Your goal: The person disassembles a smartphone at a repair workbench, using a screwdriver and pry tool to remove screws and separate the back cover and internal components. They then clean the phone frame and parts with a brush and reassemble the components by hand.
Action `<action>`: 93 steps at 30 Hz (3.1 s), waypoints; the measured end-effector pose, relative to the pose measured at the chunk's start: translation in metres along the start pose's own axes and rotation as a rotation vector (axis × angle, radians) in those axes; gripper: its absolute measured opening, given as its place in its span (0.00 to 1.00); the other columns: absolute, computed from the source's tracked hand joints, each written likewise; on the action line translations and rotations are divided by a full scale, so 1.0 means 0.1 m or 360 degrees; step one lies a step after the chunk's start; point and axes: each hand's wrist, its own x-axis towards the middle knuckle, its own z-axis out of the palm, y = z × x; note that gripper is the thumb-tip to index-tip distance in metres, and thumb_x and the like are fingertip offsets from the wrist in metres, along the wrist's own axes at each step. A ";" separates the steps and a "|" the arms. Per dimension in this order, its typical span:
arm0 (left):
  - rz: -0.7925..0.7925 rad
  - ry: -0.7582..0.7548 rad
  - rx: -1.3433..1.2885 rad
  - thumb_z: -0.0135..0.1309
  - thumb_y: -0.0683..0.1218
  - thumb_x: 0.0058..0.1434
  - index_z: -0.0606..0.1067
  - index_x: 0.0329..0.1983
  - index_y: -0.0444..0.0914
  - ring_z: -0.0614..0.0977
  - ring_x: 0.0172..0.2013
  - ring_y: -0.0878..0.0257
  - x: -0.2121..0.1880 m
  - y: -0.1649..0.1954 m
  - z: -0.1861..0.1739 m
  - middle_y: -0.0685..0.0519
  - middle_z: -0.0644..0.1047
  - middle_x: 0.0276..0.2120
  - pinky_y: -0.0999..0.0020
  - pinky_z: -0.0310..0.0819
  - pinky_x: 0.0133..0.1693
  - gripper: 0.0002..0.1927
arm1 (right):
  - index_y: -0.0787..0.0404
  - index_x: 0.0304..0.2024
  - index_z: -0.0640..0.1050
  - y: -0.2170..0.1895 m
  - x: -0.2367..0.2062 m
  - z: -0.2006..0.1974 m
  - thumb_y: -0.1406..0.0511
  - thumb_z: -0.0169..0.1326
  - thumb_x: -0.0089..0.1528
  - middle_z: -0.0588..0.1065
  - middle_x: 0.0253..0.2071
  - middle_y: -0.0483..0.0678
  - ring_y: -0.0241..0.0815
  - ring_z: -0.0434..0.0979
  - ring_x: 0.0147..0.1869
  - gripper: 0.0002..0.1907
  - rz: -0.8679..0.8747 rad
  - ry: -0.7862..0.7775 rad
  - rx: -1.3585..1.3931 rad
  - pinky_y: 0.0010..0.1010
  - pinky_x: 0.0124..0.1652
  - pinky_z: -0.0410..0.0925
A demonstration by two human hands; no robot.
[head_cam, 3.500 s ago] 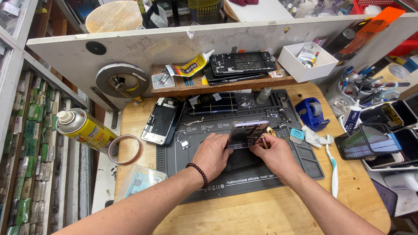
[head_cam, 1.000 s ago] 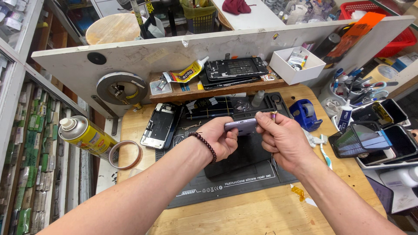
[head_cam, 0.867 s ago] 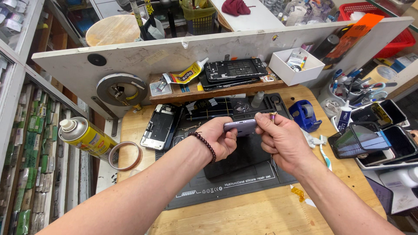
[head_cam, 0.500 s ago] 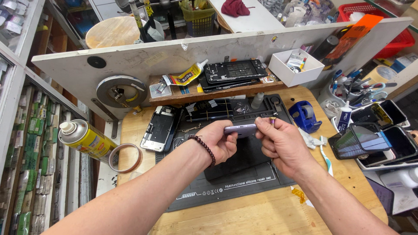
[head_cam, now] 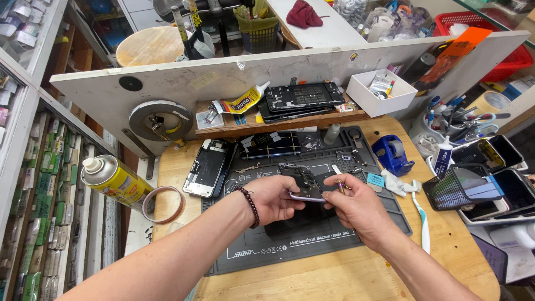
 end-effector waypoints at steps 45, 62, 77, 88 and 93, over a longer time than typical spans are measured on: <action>0.0492 0.0028 0.0322 0.50 0.39 0.66 0.77 0.54 0.36 0.84 0.42 0.60 -0.01 -0.12 -0.13 0.50 0.81 0.46 0.65 0.85 0.37 0.13 | 0.65 0.40 0.76 0.25 0.32 -0.18 0.51 0.41 0.71 0.77 0.37 0.50 0.36 0.75 0.37 0.24 -0.0251 0.0386 0.0144 0.27 0.36 0.70; 0.0829 0.0278 0.0710 0.51 0.41 0.67 0.79 0.50 0.35 0.82 0.35 0.67 0.03 -0.15 -0.03 0.53 0.83 0.40 0.71 0.83 0.32 0.11 | 0.66 0.43 0.73 0.47 0.38 -0.03 0.63 0.54 0.66 0.78 0.38 0.52 0.38 0.79 0.37 0.10 -0.0267 0.0338 0.0275 0.29 0.38 0.76; 0.0823 0.0283 0.0656 0.50 0.41 0.67 0.78 0.51 0.36 0.82 0.36 0.68 0.02 -0.17 -0.03 0.53 0.83 0.40 0.72 0.83 0.31 0.12 | 0.65 0.41 0.73 0.50 0.34 0.00 0.64 0.53 0.66 0.78 0.39 0.52 0.38 0.80 0.37 0.09 -0.0294 0.0315 0.0269 0.30 0.38 0.77; 0.0839 0.0280 0.0649 0.49 0.41 0.67 0.78 0.52 0.35 0.82 0.35 0.67 0.00 -0.18 -0.01 0.52 0.83 0.41 0.73 0.83 0.31 0.13 | 0.64 0.41 0.74 0.52 0.31 0.00 0.64 0.53 0.67 0.78 0.39 0.51 0.38 0.79 0.38 0.09 -0.0234 0.0324 0.0340 0.30 0.39 0.77; 0.0839 0.0301 0.0664 0.49 0.41 0.67 0.78 0.53 0.35 0.82 0.35 0.67 -0.01 -0.18 -0.01 0.52 0.83 0.42 0.73 0.83 0.31 0.14 | 0.64 0.41 0.74 0.51 0.33 0.00 0.63 0.53 0.67 0.78 0.40 0.51 0.38 0.79 0.38 0.09 -0.0229 0.0325 0.0326 0.29 0.39 0.77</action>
